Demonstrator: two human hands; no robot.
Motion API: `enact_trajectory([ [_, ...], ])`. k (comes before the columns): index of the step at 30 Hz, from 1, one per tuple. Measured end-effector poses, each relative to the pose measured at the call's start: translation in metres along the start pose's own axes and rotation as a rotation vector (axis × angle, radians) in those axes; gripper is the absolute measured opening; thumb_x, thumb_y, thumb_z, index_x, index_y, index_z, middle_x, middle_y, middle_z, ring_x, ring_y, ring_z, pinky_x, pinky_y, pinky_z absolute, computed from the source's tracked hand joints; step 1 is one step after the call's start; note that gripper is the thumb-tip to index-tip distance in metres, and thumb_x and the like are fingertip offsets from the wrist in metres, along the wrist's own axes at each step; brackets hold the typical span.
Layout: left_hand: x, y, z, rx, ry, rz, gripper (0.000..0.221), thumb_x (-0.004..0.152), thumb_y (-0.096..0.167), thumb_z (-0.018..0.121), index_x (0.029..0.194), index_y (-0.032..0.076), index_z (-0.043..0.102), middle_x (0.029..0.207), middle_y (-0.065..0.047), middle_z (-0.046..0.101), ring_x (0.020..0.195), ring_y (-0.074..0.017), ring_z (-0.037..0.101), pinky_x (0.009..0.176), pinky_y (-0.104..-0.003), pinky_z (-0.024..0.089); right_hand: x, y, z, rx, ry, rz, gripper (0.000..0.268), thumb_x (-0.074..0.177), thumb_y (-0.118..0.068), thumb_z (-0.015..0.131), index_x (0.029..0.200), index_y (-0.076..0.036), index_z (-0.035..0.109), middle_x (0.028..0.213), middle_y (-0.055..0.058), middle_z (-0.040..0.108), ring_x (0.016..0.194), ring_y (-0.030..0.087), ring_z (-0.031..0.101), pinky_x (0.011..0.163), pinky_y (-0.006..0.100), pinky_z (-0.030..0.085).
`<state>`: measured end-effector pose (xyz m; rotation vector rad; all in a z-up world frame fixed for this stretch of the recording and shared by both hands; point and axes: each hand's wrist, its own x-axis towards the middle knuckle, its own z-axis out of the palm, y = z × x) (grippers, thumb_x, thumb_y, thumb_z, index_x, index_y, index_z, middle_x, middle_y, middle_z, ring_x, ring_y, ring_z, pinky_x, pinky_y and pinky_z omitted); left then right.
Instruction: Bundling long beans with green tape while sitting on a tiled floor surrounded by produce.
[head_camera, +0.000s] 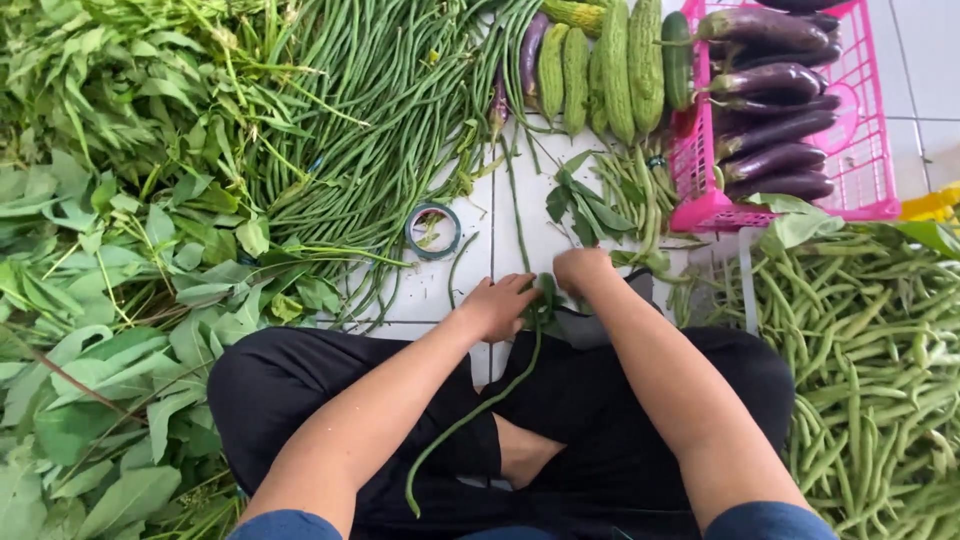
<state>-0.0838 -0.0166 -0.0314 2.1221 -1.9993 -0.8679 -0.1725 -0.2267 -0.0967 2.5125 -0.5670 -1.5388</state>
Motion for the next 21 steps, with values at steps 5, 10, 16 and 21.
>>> enact_trajectory([
  [5, 0.015, -0.053, -0.013, -0.440, 0.094, -0.175, 0.048, 0.098, 0.027, 0.056, 0.146, 0.019, 0.056, 0.152, -0.007, 0.054, 0.138, -0.0319, 0.051, 0.105, -0.056, 0.046, -0.036, -0.004, -0.064, 0.413, 0.579, -0.030, 0.032, 0.092, -0.018, 0.051, 0.114, -0.013, 0.074, 0.109, 0.012, 0.075, 0.101, 0.038, 0.073, 0.083, 0.051, 0.062],
  [10, -0.006, -0.099, -0.027, -0.324, 0.290, -0.339, 0.048, 0.099, 0.027, 0.054, 0.147, 0.024, 0.054, 0.149, -0.007, 0.052, 0.139, -0.0343, 0.049, 0.112, -0.057, 0.040, -0.073, -0.036, -0.068, 0.511, 0.581, -0.292, 0.040, 0.091, -0.011, 0.064, 0.131, -0.007, 0.063, 0.133, 0.019, 0.057, 0.111, 0.049, 0.067, 0.093, 0.059, 0.059],
  [16, 0.003, -0.114, 0.005, -0.236, 0.116, -0.574, 0.056, 0.100, 0.050, 0.051, 0.155, 0.046, 0.039, 0.159, -0.008, 0.039, 0.147, -0.0373, 0.036, 0.118, -0.058, 0.023, -0.001, -0.038, -0.037, 0.711, 0.577, -0.192, 0.042, 0.086, -0.005, 0.073, 0.126, -0.001, 0.065, 0.125, 0.018, 0.058, 0.114, 0.045, 0.067, 0.093, 0.051, 0.060],
  [21, 0.008, -0.110, 0.005, -0.295, 0.126, -0.627, 0.054, 0.100, 0.052, 0.052, 0.153, 0.042, 0.042, 0.150, -0.011, 0.047, 0.142, -0.0399, 0.041, 0.117, -0.058, 0.023, 0.013, -0.045, -0.028, 0.907, 0.585, -0.130, 0.042, 0.077, -0.007, 0.080, 0.118, -0.006, 0.069, 0.115, 0.015, 0.063, 0.114, 0.039, 0.068, 0.091, 0.049, 0.061],
])
